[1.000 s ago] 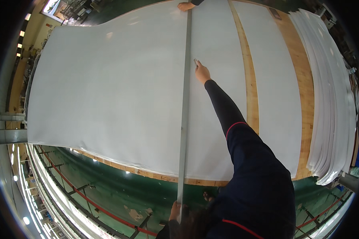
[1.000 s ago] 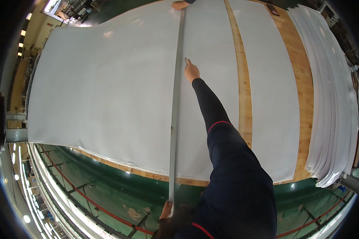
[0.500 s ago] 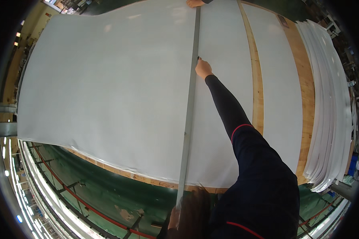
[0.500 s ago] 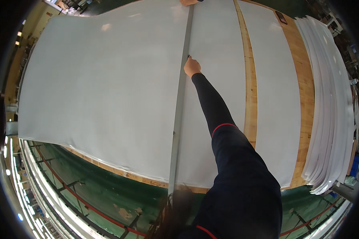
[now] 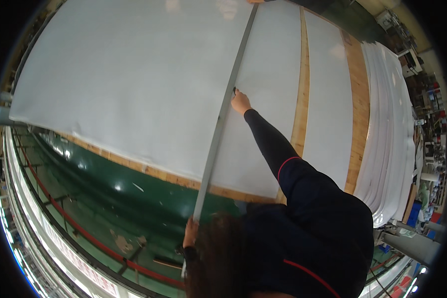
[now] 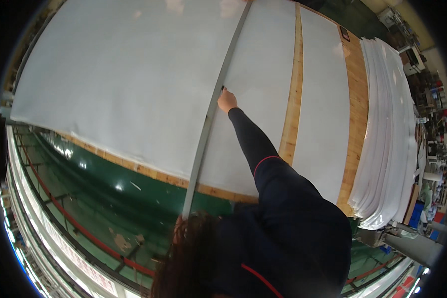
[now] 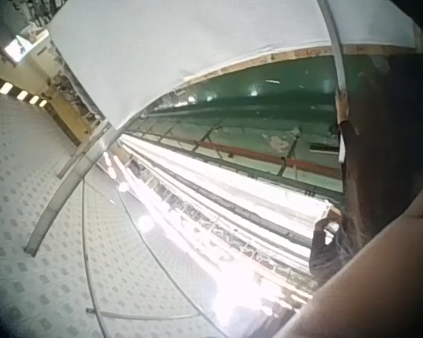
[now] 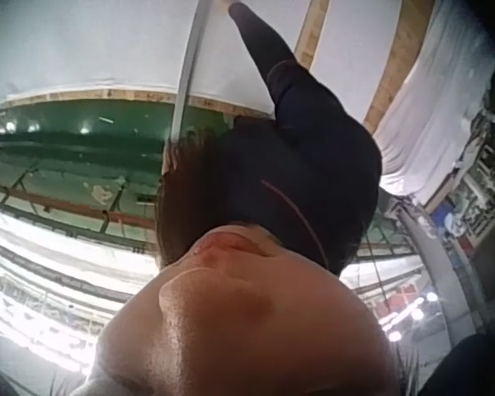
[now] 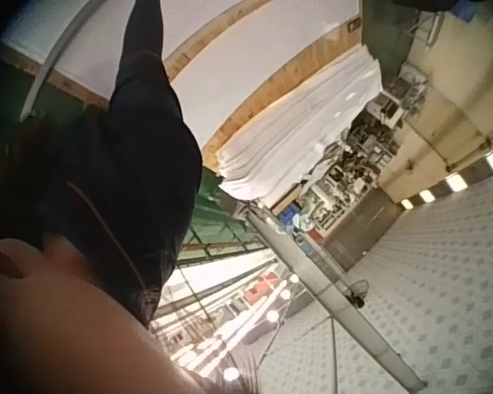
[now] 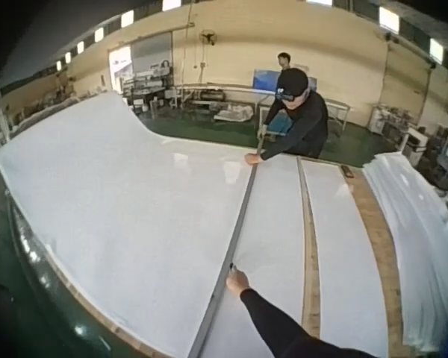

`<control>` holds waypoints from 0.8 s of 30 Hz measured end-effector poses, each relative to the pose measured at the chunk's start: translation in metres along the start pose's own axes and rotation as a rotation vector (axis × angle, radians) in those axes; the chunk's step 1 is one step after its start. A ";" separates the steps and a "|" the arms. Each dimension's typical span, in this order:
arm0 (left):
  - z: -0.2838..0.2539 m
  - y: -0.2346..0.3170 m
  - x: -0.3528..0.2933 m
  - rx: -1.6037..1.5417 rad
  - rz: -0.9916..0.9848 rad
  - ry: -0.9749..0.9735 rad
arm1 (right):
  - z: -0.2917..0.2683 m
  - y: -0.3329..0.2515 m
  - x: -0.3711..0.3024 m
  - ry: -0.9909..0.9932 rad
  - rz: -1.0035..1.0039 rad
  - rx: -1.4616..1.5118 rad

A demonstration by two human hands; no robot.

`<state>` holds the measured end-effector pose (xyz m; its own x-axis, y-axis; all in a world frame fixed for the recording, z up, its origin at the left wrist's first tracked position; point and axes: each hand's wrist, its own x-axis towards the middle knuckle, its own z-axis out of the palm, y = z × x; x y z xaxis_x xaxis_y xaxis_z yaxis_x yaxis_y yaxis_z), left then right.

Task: Cutting large sheets of white fabric or material using a utility knife and a long straight edge on a production table.

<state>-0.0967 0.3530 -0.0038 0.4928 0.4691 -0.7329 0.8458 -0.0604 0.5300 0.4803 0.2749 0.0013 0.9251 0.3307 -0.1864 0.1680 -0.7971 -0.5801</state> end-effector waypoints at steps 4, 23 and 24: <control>0.002 -0.027 0.020 0.028 0.308 0.036 | 0.021 -0.016 -0.097 -0.022 -0.059 -0.010; 0.007 -0.019 0.028 -0.040 0.288 -0.036 | 0.108 -0.074 -0.397 -0.168 -0.126 -0.111; 0.007 -0.018 0.027 -0.053 0.296 -0.032 | 0.109 -0.077 -0.403 -0.163 -0.132 -0.112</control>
<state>-0.0974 0.3603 -0.0366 0.7231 0.4099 -0.5559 0.6530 -0.1435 0.7436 0.0579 0.2578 0.0348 0.8271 0.5054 -0.2458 0.3286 -0.7897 -0.5180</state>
